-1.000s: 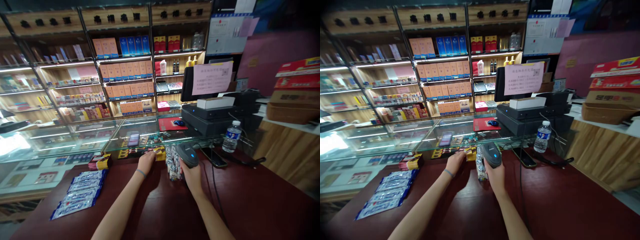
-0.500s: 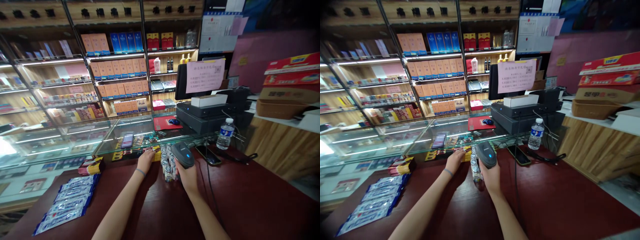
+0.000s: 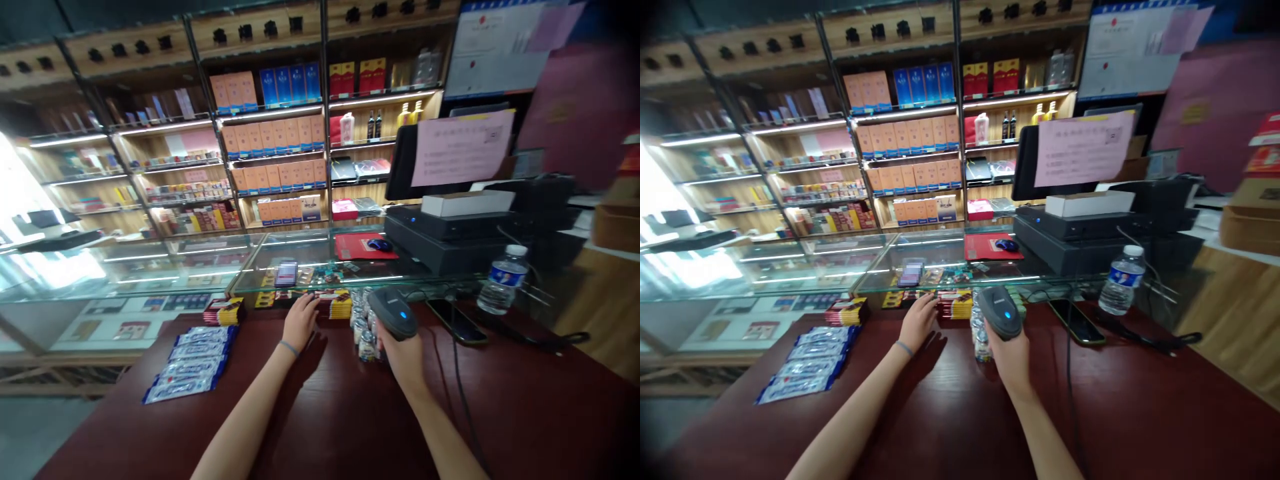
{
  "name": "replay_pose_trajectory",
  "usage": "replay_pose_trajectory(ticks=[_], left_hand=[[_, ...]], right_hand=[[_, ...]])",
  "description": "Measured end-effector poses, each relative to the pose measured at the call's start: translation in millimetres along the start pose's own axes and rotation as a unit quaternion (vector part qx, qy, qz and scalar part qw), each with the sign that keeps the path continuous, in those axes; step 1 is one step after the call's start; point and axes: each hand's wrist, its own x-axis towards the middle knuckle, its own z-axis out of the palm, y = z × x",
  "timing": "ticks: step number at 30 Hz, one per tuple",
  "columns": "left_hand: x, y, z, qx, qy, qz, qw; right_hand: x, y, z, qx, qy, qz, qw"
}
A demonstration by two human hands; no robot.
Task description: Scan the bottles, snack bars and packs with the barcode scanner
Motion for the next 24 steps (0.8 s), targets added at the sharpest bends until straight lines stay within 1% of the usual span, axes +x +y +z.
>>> replay_pose_trajectory(ticks=[2, 6, 10, 13, 15, 18, 20, 24], left_hand=[[-13.6, -12.5, -23.5, 0.004, 0.010, -0.033, 0.999], [-41.0, -46.2, -72.2, 0.032, 0.020, -0.094, 0.995], [-64.9, -84.8, -113.7, 0.072, 0.031, -0.142, 0.987], [-77.6, -110.6, -136.8, 0.093, 0.029, -0.158, 0.983], [-83.5, -124.9, -147.4, 0.107, 0.025, -0.168, 0.980], [-88.6, -141.8, -155.5, 0.131, 0.010, -0.190, 0.973], [-89.2, -150.5, -156.5, 0.146, -0.006, -0.207, 0.967], [-85.7, -161.0, -152.8, 0.160, -0.050, -0.235, 0.957]], right_hand=[[-0.7, 5.3, 2.3, -0.020, 0.004, -0.011, 1.000], [-8.1, 7.0, 10.6, -0.064, -0.020, -0.068, 0.995], [-24.4, 6.3, 26.5, -0.097, -0.089, -0.108, 0.985], [-37.0, 14.8, 40.4, -0.105, -0.120, -0.120, 0.980], [-43.0, 24.5, 48.0, -0.119, -0.135, -0.124, 0.976], [-48.3, 38.9, 55.3, -0.140, -0.171, -0.133, 0.966], [-50.3, 45.2, 58.4, -0.159, -0.187, -0.137, 0.960], [-52.1, 49.9, 63.2, -0.205, -0.189, -0.132, 0.951]])
